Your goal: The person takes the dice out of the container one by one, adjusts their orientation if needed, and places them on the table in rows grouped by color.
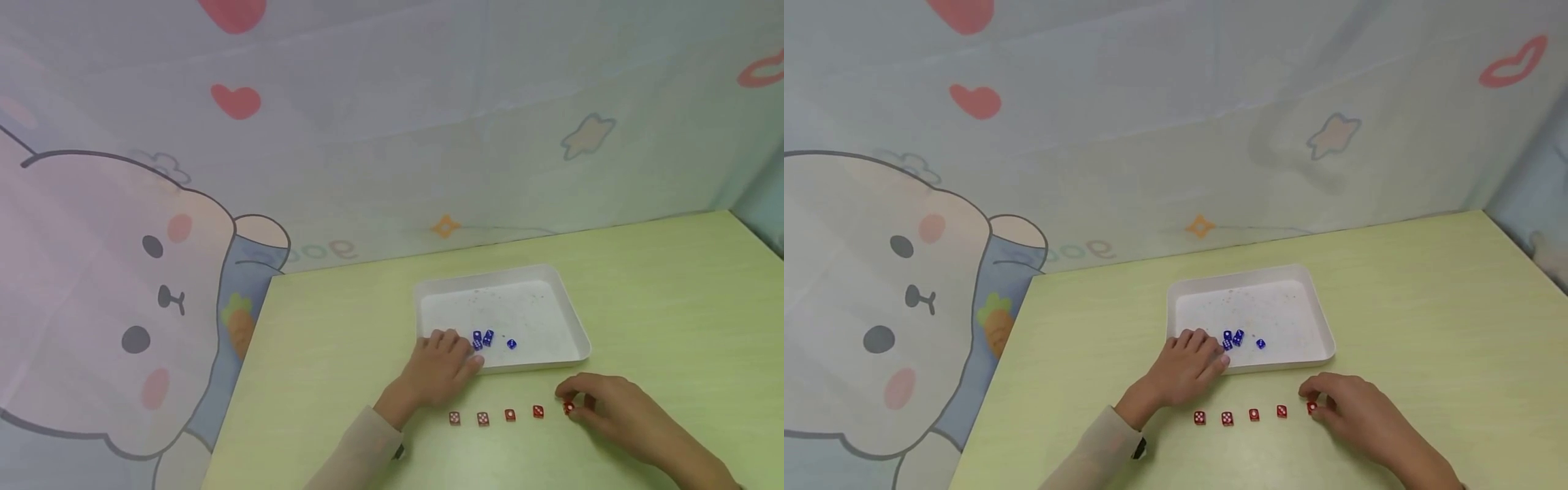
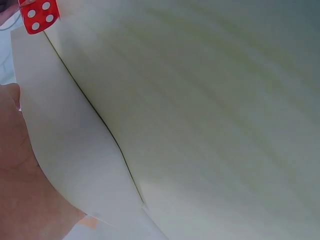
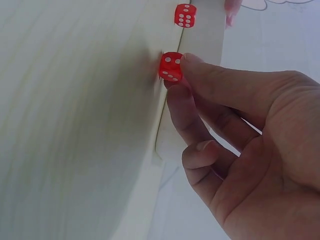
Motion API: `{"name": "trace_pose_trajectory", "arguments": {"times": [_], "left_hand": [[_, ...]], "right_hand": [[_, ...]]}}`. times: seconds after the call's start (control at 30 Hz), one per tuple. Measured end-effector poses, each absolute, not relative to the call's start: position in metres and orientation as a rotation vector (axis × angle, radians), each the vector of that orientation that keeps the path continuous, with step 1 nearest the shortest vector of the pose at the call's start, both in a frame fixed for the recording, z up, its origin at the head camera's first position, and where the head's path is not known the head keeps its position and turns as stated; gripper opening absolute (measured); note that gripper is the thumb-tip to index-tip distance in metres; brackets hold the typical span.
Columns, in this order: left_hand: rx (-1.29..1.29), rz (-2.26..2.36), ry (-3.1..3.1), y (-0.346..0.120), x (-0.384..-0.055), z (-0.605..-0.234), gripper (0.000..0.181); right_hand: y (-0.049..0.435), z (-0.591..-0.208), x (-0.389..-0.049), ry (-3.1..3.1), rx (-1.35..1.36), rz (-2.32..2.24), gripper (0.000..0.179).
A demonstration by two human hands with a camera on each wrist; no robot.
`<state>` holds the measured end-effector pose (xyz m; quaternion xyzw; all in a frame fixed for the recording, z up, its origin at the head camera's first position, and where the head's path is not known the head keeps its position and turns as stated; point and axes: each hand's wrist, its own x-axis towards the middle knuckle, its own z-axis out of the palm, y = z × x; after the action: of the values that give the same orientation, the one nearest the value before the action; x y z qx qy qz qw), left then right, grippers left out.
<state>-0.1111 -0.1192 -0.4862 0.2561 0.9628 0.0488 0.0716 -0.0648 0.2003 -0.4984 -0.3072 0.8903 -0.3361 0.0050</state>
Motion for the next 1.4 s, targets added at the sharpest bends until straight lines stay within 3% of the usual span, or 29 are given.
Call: {"name": "trace_pose_trajectory", "arguments": {"times": [0.3,0.83,1.4], "left_hand": [[0.774,0.143,2.897,-0.12,-0.11,-0.485,0.053],[0.753,0.169,2.898,-0.115,-0.111,-0.486,0.053],[0.783,0.092,2.903,-0.115,-0.112,-0.483,0.052]], "right_hand": [[0.194,-0.487,-0.069,2.781,-0.957,-1.053,0.026],[0.15,-0.457,-0.104,2.836,-0.762,-1.037,0.006],[0.12,-0.46,-0.132,2.92,-0.729,-0.86,0.011]]}}
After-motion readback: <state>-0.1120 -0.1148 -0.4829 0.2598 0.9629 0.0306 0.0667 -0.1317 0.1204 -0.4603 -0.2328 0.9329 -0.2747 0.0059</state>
